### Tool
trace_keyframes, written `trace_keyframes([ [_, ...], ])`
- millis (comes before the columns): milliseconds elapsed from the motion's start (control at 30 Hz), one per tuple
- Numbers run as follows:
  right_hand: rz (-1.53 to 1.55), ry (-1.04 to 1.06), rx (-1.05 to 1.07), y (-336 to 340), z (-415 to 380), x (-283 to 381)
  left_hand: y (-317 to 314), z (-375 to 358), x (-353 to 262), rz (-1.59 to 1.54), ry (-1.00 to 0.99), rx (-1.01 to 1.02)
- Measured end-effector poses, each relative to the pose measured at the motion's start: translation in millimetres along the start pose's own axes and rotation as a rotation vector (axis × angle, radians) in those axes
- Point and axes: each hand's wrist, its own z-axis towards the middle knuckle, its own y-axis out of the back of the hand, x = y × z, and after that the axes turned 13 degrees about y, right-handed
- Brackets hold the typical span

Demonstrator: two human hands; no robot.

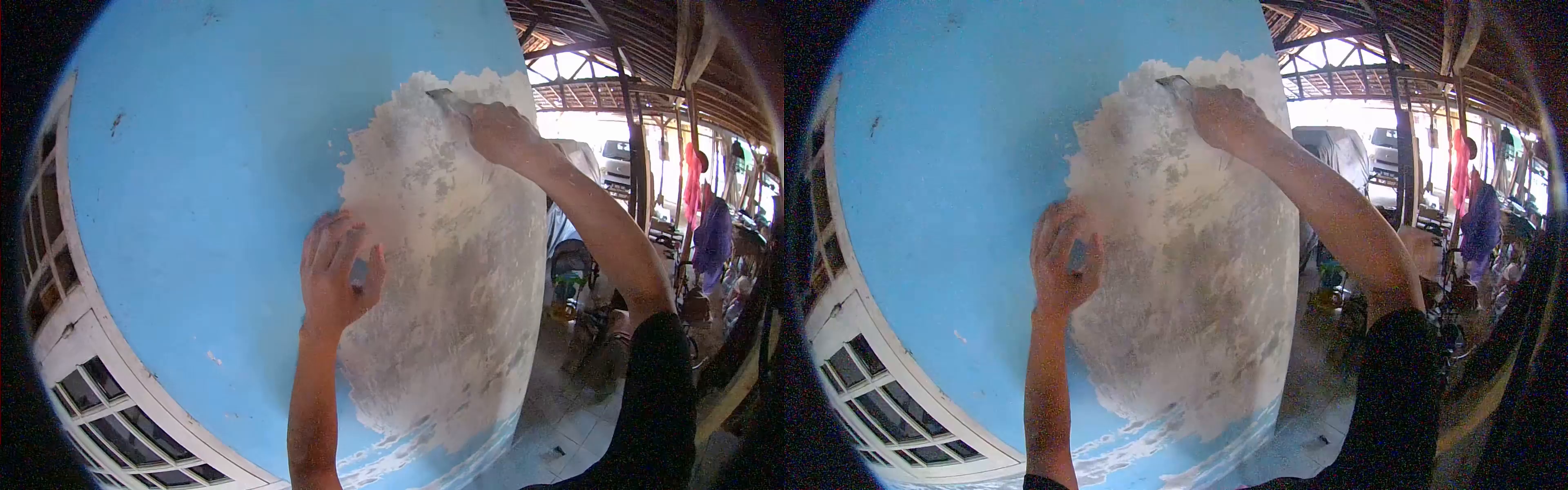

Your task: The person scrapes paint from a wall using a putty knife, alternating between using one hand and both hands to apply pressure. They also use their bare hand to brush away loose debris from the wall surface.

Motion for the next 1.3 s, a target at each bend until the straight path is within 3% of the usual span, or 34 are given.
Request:
trace_keyframes([
  [133, 0.070, 0.063, -0.159, 8, 20, -5, -1, -4, 3, -0.056, 0.010, 0.003],
  [367, 0.010, 0.078, -0.095, -2, 16, -16, -1, -2, -1, 0.024, -0.018, -0.010],
  [467, 0.142, -0.029, -0.046, 8, 2, -10, -3, 1, -6, 0.050, -0.015, -0.016],
  [533, 0.126, 0.058, -0.067, -5, -4, -11, -2, -3, 0, 0.024, -0.028, -0.007],
  [733, 0.143, 0.031, -0.083, -31, 37, -44, 1, -5, 2, 0.003, -0.016, 0.031],
  [867, 0.025, -0.023, 0.118, -9, 19, -26, 1, -6, -2, 0.052, -0.012, -0.002],
  [933, 0.110, 0.047, -0.109, -23, 26, -37, 0, -1, -3, 0.060, -0.010, -0.001],
  [1067, 0.090, 0.051, -0.063, -8, 15, -23, -2, -4, -3, 0.051, -0.011, 0.023],
  [1167, 0.030, 0.070, -0.172, -11, 21, -23, -4, -5, -3, 0.056, -0.020, -0.034],
  [1233, 0.100, 0.049, -0.088, -17, 43, -38, -3, -2, -5, 0.079, 0.002, -0.020],
  [1300, 0.104, 0.097, -0.175, -28, 38, -42, -5, -3, -7, 0.092, 0.019, -0.012],
])
